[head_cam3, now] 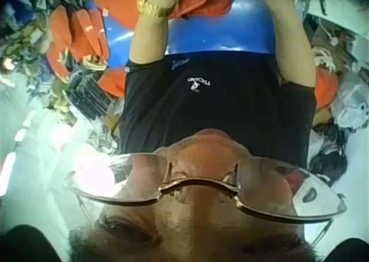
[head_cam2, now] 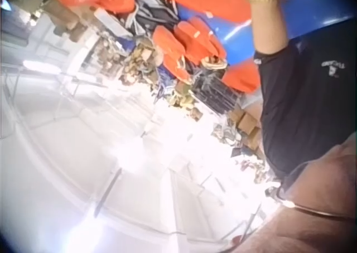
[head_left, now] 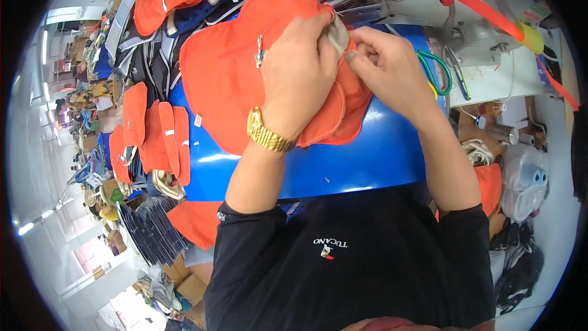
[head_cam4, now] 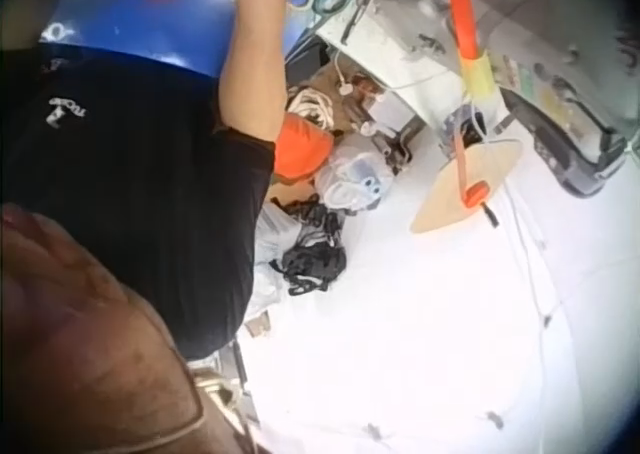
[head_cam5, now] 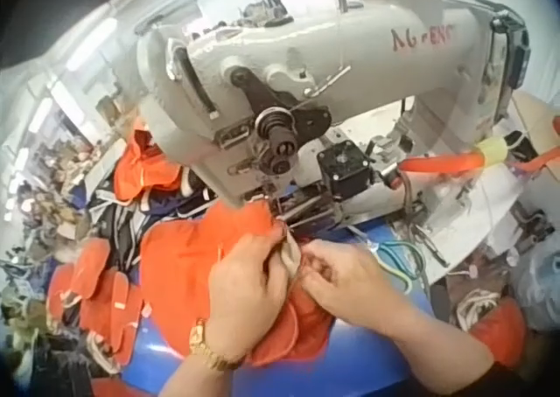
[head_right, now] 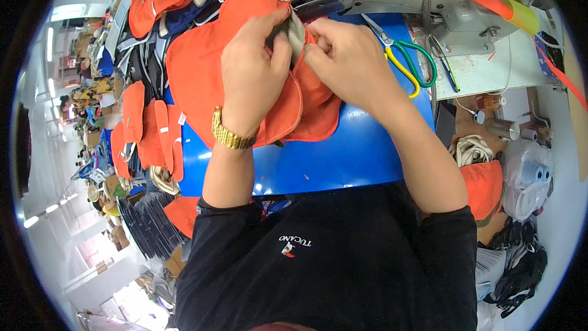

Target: Trimming excess fabric and preparing a bag component for sewing at a workstation.

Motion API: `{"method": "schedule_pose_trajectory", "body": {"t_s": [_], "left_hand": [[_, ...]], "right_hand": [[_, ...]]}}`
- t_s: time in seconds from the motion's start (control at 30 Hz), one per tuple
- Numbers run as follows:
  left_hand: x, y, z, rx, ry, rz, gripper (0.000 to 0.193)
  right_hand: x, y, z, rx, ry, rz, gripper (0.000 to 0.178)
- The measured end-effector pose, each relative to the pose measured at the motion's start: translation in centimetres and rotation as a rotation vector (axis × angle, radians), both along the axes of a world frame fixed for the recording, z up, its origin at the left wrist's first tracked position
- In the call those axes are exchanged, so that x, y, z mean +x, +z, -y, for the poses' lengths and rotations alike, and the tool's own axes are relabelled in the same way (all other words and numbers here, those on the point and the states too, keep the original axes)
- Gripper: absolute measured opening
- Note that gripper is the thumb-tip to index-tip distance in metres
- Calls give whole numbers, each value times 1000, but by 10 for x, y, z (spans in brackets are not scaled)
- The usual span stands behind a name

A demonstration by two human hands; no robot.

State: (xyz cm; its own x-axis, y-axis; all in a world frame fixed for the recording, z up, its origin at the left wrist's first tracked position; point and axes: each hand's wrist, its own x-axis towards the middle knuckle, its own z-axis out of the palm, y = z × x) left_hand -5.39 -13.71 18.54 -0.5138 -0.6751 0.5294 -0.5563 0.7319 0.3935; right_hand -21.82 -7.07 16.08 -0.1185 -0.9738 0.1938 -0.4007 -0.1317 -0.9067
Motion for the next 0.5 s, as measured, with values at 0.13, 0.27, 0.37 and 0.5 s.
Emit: {"method": "schedule_pose_trajectory", "body": {"t_s": [0.13, 0.27, 0.37, 0.5], "left_hand": [[28, -4, -28, 625, -44, -128, 43], [57, -4, -55, 919, -108, -232, 32], [69, 8, -71, 852, -21, -355, 18], [79, 26, -88, 266, 158, -148, 13]], "right_hand": [[3, 9, -19, -154, -58, -77, 35], [-5, 20, 1, -332, 83, -492, 30], [-3, 21, 6, -142, 182, -697, 30], [12, 20, -43, -4, 224, -705, 42]]}}
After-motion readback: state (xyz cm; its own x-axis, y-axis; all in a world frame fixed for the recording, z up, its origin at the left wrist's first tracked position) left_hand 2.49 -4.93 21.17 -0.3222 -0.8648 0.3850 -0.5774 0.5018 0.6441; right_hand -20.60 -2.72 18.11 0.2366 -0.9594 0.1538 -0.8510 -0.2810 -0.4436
